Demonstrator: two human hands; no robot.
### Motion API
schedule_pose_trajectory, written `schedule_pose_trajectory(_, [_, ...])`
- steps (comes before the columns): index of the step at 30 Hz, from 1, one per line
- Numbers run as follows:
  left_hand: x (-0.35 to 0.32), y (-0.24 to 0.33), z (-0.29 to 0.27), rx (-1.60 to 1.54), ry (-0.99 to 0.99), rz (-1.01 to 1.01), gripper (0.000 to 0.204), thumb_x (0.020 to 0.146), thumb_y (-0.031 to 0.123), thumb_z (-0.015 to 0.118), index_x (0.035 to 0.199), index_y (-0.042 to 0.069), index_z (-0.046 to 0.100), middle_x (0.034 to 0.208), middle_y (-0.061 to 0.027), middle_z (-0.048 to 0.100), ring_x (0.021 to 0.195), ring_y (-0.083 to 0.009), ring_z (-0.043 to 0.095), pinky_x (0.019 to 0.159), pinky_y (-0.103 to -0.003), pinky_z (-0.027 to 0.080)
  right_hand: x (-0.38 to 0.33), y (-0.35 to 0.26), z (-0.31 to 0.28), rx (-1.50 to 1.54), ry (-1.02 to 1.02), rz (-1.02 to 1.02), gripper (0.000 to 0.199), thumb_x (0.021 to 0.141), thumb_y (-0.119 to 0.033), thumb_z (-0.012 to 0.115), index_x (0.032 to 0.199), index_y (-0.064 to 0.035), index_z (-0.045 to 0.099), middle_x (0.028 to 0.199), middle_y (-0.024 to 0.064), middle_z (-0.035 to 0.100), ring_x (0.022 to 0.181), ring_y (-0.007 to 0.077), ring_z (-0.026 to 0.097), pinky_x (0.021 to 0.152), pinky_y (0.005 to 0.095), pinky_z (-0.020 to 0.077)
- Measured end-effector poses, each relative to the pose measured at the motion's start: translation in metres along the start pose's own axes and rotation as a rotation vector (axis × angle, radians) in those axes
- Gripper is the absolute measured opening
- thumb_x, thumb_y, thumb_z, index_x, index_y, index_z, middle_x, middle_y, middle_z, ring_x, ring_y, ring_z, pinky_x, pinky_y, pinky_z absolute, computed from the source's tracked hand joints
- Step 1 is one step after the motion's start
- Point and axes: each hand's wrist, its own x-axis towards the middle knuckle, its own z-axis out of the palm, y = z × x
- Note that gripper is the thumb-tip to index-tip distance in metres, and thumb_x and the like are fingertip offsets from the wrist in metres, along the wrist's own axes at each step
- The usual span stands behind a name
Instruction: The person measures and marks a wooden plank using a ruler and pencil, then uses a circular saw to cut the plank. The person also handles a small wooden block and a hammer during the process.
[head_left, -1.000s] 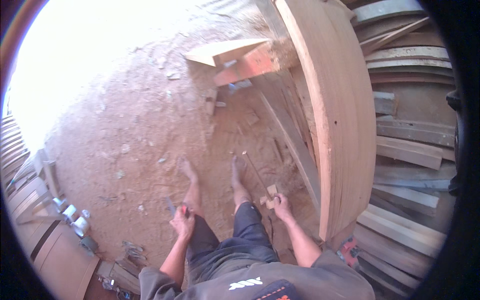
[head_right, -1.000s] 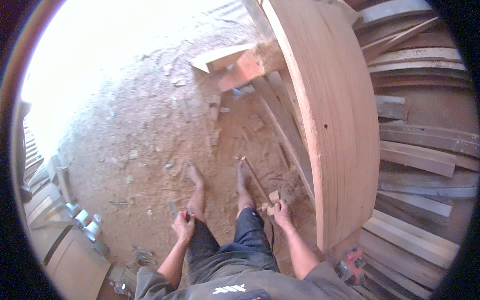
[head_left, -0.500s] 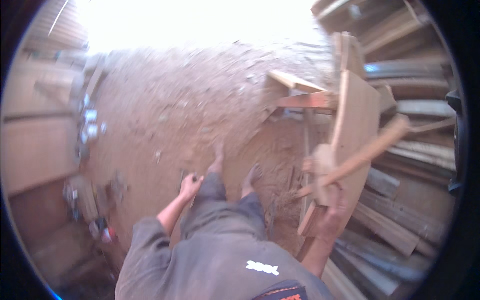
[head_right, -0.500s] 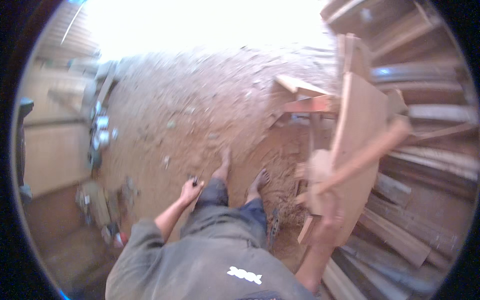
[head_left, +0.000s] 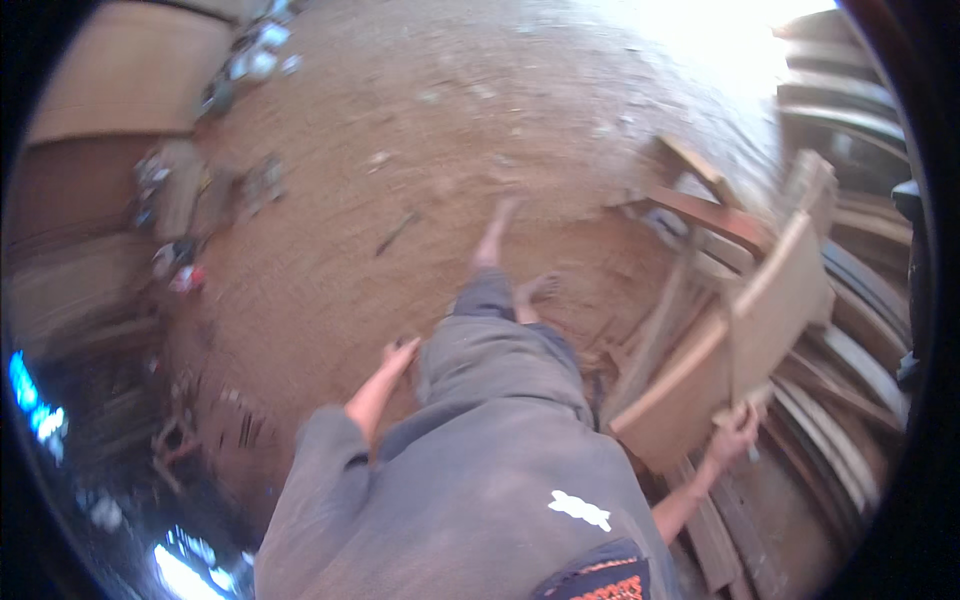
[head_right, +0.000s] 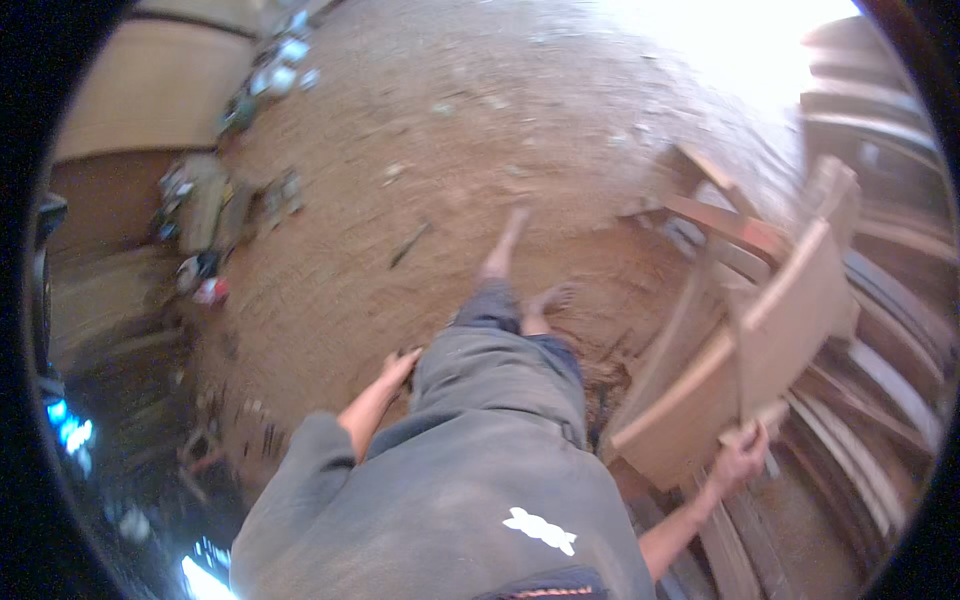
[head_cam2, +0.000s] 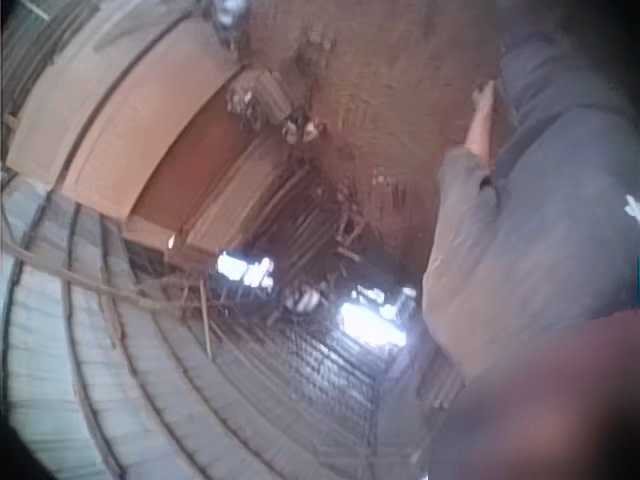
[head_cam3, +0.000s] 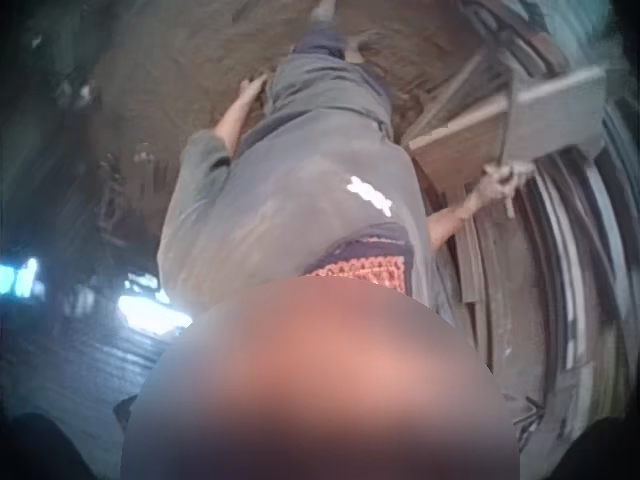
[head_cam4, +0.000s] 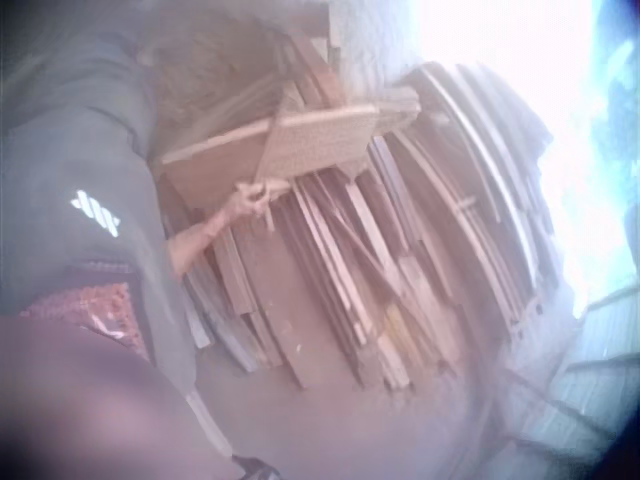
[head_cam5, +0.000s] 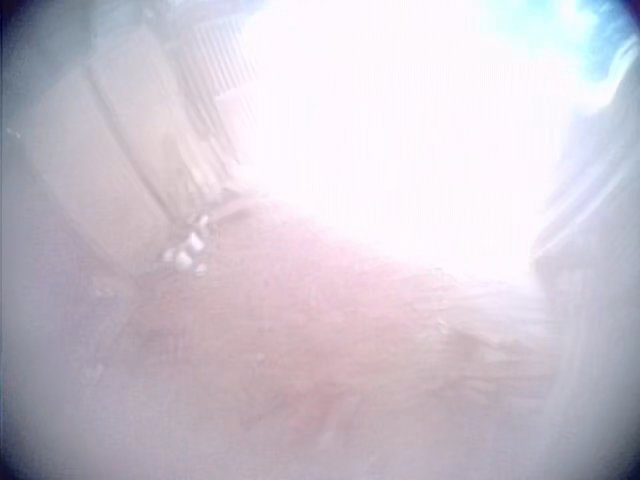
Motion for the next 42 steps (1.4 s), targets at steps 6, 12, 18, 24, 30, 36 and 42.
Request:
schedule_pose_trajectory(6, [-0.003,-0.011,0.043,0.169,-0.103,-0.026,0.081,0.094,0.040,0.076,0.148,-0.012,0.045,0.139,-0.0234,0.061,0.121,-0.0326,0.065,0.100,-0.041,0.054,0.006,-0.027,0.043,0.017,-0.004,0.092,0.041,0.091,-0.016,0.071,0.130,-0.0204,0.062,0.107,0.0235,0.062,0.098,0.0399,0.070,0.083,0.0503,0.0585])
schedule_pose_trajectory(12, [0.064,0.019,0.036,-0.072,-0.113,0.180,0.049,0.097,0.039,0.073,0.121,-0.003,0.065,0.115,-0.0145,0.070,0.106,-0.0249,0.067,0.088,-0.041,0.055,-0.014,-0.056,0.043,0.103,0.106,0.173,0.048,0.089,-0.022,0.073,0.135,-0.0151,0.059,0.110,0.0251,0.062,0.097,0.0441,0.068,0.086,0.0510,0.0573])
schedule_pose_trajectory(18, [0.041,0.180,0.028,-0.267,-0.054,0.547,0.032,0.100,0.038,0.071,0.105,0.007,0.066,0.097,-0.0056,0.068,0.092,-0.0163,0.064,0.078,-0.037,0.052,-0.030,-0.070,0.057,0.257,0.059,0.234,0.068,0.093,-0.033,0.073,0.152,-0.0115,0.049,0.109,0.0264,0.065,0.102,0.0445,0.067,0.086,0.0532,0.0564])
schedule_pose_trajectory(24, [-0.078,0.321,0.072,-0.148,-0.238,1.071,0.024,0.103,0.024,0.069,0.116,0.004,0.065,0.101,-0.0069,0.068,0.095,-0.0141,0.064,0.079,-0.033,0.055,-0.043,-0.083,0.047,0.253,0.026,0.363,0.073,0.093,-0.033,0.075,0.156,-0.0128,0.045,0.105,0.0242,0.068,0.092,0.0413,0.070,0.081,0.0507,0.0572])
schedule_pose_trajectory(30, [-0.227,0.354,0.129,0.186,-0.703,1.495,0.013,0.103,0.007,0.067,0.114,0.001,0.067,0.112,-0.0128,0.072,0.098,-0.0165,0.068,0.088,-0.033,0.058,-0.089,-0.144,0.037,0.628,-0.018,0.307,0.064,0.099,-0.035,0.072,0.153,-0.0089,0.049,0.100,0.0151,0.071,0.085,0.0257,0.071,0.072,0.0406,0.0570])
schedule_pose_trajectory(36, [-0.280,0.322,0.194,0.341,-1.415,1.146,0.019,0.103,0.008,0.068,0.119,-0.001,0.068,0.122,-0.0150,0.074,0.115,-0.0203,0.068,0.103,-0.036,0.053,-0.128,-0.223,0.041,1.975,-0.005,0.669,0.030,0.105,-0.023,0.066,0.131,-0.0077,0.063,0.107,0.0066,0.072,0.096,0.0176,0.070,0.085,0.0333,0.0551])
schedule_pose_trajectory(42, [-0.244,0.265,0.201,0.665,-1.514,0.775,0.048,0.102,0.017,0.072,0.144,0.001,0.056,0.139,-0.0140,0.066,0.126,-0.0202,0.063,0.109,-0.037,0.049,-0.196,-0.159,0.047,1.724,0.398,0.814,0.022,0.107,-0.028,0.062,0.110,-0.0066,0.063,0.097,0.0063,0.071,0.085,0.0169,0.067,0.082,0.0361,0.0525])
